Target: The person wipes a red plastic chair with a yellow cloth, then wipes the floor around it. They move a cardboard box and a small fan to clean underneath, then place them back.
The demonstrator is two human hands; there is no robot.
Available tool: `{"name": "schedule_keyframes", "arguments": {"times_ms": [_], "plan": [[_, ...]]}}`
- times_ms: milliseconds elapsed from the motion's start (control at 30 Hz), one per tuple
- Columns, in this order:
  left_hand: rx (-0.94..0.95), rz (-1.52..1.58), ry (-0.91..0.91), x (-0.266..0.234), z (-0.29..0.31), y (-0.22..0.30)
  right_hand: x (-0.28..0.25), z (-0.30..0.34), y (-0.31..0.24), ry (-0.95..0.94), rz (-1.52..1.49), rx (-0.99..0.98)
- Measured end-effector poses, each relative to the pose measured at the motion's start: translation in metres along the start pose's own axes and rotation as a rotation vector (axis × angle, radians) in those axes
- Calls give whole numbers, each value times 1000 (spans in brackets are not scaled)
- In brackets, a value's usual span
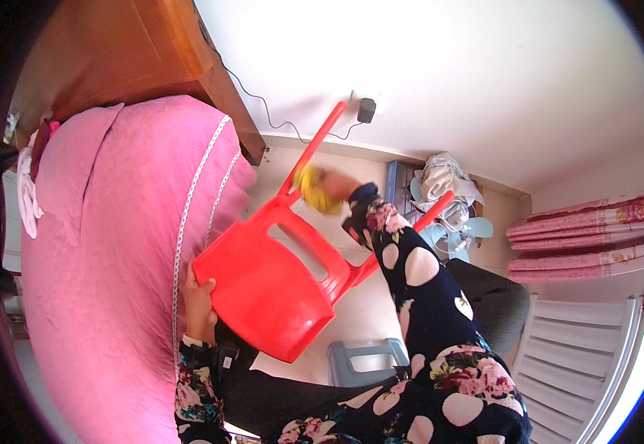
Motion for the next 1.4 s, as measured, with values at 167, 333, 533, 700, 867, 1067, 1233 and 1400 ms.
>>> {"name": "schedule_keyframes", "arguments": {"times_ms": [167,333,533,700,867,1067,1233,1400], "plan": [[10,-61,24,2,-1,-2,3,41,-18,0,585,44],[15,-73,63,1,-4,-5,-48,92,-83,639,332,202],[39,-45,47,5,-9,-4,-14,185,-75,-284,850,89],[36,-26,27,2,-13,-9,-71,233,-67,340,1172,305],[9,44,-6,-5,-22,-13,-14,233,-96,486,367,95],[2,-7,52,-31,-25,-28,25,254,-97,-45,441,93],[-5,18,28,-29,-26,-30,-7,226,-108,246,584,-12],[-31,9,102,-21,-26,-23,24,105,-125,242,223,-193]]}}
Point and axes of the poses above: each hand's wrist, its own z-axis away from the middle knuckle, its own x-axis out of the palm, y = z × x, the point moved 2 cm from there along -z, towards the middle knuckle, and after that the axes turned 8 degrees about z, right-handed, at the moved point
